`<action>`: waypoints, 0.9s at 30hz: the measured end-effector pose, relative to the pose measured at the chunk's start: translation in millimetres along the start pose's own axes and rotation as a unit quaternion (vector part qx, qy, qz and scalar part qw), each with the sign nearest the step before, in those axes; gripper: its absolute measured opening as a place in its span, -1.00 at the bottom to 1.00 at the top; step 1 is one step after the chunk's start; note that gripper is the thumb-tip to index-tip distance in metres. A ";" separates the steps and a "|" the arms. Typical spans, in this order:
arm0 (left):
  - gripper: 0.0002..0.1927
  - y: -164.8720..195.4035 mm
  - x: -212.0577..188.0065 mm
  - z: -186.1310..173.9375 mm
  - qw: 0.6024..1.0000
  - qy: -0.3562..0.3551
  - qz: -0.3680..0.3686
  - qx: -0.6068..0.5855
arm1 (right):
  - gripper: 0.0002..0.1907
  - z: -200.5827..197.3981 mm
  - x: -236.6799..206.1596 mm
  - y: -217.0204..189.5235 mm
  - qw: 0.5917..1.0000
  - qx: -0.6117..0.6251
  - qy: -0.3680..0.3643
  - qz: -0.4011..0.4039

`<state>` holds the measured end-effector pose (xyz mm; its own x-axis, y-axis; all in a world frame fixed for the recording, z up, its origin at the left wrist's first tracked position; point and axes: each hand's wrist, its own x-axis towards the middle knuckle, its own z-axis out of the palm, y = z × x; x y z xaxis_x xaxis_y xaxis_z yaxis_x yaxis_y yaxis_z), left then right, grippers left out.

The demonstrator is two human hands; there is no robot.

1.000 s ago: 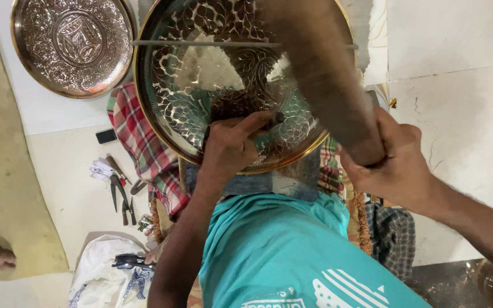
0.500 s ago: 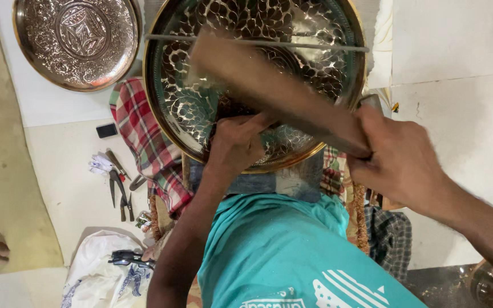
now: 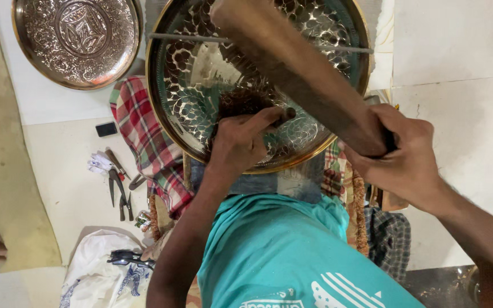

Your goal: The person uses a wooden mallet to repeatedly strike a metal plate that is held in place by a metal bar. The person holds a small tool against the plate while hammering to create a decorative pattern.

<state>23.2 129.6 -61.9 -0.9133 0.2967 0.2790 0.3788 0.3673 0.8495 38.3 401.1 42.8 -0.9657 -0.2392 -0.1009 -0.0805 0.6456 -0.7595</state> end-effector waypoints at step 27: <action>-0.48 -0.8 2.3 -3.1 0.999 0.020 0.027 0.025 | -0.58 -4.0 17.7 -27.9 0.995 -0.091 -0.017 0.046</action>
<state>20.3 127.3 -60.6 -0.8965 0.2819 0.3417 0.4331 0.3952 0.8101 22.5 381.8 64.8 -0.9625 -0.1955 -0.1881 -0.0391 0.7861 -0.6168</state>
